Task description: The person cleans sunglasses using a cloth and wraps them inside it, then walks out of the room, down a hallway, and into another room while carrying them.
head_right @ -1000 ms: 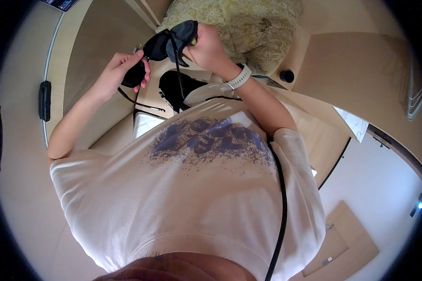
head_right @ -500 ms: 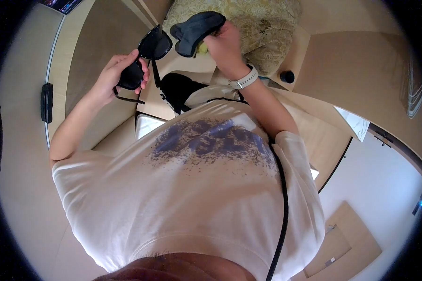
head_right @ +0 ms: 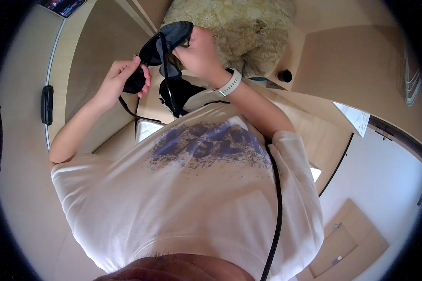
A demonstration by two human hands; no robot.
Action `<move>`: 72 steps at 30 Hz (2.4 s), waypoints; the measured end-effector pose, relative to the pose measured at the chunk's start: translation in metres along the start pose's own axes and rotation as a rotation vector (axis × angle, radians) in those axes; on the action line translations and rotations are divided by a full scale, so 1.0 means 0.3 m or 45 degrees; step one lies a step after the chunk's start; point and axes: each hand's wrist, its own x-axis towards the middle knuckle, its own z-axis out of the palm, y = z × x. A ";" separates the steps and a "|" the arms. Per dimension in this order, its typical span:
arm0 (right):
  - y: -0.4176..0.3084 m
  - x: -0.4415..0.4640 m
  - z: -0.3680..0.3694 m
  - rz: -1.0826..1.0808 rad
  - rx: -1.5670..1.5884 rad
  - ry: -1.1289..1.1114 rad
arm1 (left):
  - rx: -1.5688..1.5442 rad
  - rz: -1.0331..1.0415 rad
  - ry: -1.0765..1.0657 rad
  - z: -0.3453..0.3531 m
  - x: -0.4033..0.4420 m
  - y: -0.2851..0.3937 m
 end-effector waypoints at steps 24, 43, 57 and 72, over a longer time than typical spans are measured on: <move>-0.043 -0.117 -0.007 0.119 0.073 -0.260 | 0.031 0.040 -0.014 0.025 -0.059 -0.012; -0.049 -0.136 0.068 -0.047 0.159 -0.135 | 0.084 -0.048 -0.118 0.045 -0.071 -0.023; -0.030 -0.119 0.070 -0.041 0.106 -0.105 | 0.071 -0.052 -0.112 0.041 -0.056 -0.013; 0.015 -0.084 0.056 0.021 0.296 -0.161 | 0.045 0.010 0.046 0.034 -0.044 -0.001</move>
